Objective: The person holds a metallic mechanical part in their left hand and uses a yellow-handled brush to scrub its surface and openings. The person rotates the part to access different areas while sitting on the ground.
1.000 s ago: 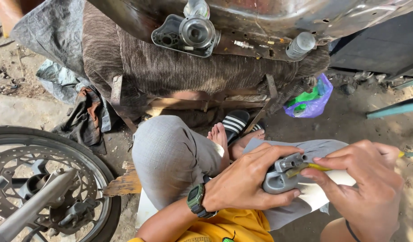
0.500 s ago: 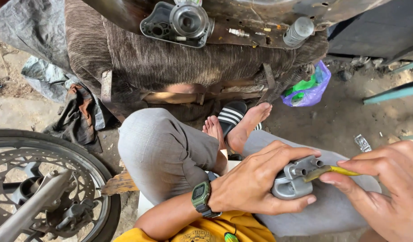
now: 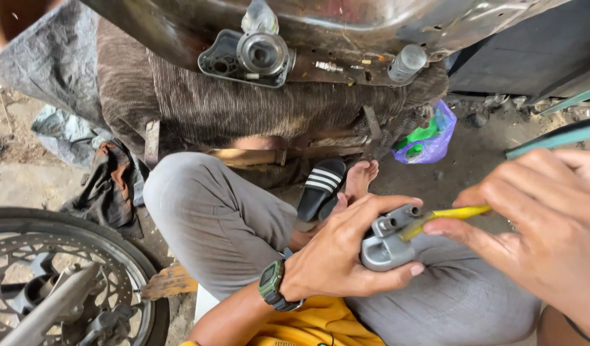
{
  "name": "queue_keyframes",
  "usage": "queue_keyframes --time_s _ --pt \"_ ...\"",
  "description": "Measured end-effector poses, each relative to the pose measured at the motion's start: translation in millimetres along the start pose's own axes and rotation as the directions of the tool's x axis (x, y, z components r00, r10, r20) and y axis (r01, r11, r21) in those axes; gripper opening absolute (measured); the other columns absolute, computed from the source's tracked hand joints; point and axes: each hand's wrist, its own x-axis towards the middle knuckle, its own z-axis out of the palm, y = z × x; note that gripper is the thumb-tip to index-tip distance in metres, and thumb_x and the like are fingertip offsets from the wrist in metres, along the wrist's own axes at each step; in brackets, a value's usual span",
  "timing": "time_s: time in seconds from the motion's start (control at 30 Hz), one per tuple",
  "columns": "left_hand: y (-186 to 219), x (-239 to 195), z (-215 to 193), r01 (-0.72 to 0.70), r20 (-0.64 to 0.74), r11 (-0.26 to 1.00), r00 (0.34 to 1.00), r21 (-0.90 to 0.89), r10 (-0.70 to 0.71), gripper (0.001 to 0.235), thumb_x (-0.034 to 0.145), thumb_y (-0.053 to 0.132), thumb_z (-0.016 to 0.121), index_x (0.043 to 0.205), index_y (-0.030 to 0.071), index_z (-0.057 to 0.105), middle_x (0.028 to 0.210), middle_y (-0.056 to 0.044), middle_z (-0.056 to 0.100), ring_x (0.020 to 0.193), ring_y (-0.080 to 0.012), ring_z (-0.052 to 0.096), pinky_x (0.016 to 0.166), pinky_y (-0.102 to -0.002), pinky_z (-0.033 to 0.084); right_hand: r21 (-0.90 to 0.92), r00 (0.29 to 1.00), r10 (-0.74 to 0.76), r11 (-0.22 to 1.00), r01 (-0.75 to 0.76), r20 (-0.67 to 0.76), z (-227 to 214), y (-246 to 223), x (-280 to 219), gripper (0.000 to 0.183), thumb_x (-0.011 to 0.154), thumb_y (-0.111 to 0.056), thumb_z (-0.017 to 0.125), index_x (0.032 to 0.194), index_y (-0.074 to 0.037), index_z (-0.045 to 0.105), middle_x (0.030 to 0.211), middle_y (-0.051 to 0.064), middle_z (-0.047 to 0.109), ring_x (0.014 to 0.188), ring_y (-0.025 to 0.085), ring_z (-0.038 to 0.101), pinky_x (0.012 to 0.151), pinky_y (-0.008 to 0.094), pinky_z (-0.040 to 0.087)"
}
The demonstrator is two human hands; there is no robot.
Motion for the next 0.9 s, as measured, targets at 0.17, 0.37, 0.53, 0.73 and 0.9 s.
queue_keyframes --time_s 0.17,0.37,0.53,0.73,0.9 --pt "-6 11 -15 0.025 -0.003 0.999 1.0 -0.019 -0.025 0.065 0.09 0.037 0.074 0.143 0.01 0.047 0.134 -0.007 0.065 0.119 -0.022 0.07 0.109 -0.033 0.052 -0.122 0.994 -0.105 0.987 0.106 0.013 6 2 17 0.042 0.092 -0.054 0.076 0.082 -0.015 0.064 0.078 -0.008 0.062 0.074 0.02 0.057 0.086 0.04 0.036" --pt "-17 37 -30 -0.012 0.001 0.999 1.0 -0.03 0.012 0.064 0.09 0.035 0.073 0.142 0.007 0.047 0.138 -0.007 0.065 0.118 -0.0238 0.072 0.105 -0.035 0.055 -0.147 0.986 -0.169 0.975 0.166 -0.006 13 17 43 0.044 0.095 -0.055 0.075 0.083 -0.014 0.063 0.076 -0.004 0.055 0.073 0.021 0.052 0.086 0.039 0.034" --pt "-38 46 -43 -0.036 -0.036 0.999 0.999 -0.002 0.036 0.06 0.088 0.028 0.074 0.139 0.004 0.05 0.133 -0.009 0.065 0.112 -0.0199 0.072 0.1 -0.031 0.057 -0.114 0.985 -0.173 0.979 0.17 -0.012 37 20 59 0.039 0.096 -0.052 0.072 0.085 -0.015 0.065 0.075 -0.005 0.058 0.076 0.019 0.052 0.081 0.037 0.031" --pt "-63 58 -55 0.015 -0.07 0.999 0.997 -0.032 -0.017 0.062 0.087 0.03 0.077 0.138 0.006 0.053 0.118 -0.004 0.07 0.086 -0.0117 0.068 0.084 -0.026 0.056 -0.137 0.999 -0.05 0.99 0.046 -0.022 58 29 72 0.042 0.092 -0.058 0.071 0.081 -0.017 0.07 0.075 -0.005 0.064 0.076 0.019 0.053 0.081 0.039 0.03" --pt "-72 65 -64 0.016 -0.024 0.998 1.0 -0.067 -0.018 0.063 0.086 0.03 0.076 0.138 0.005 0.05 0.136 -0.009 0.065 0.116 -0.0211 0.071 0.102 -0.032 0.055 -0.084 0.996 0.09 0.993 -0.087 0.028 53 30 81 0.036 0.089 -0.056 0.073 0.08 -0.021 0.068 0.074 -0.009 0.062 0.077 0.017 0.053 0.082 0.038 0.03"
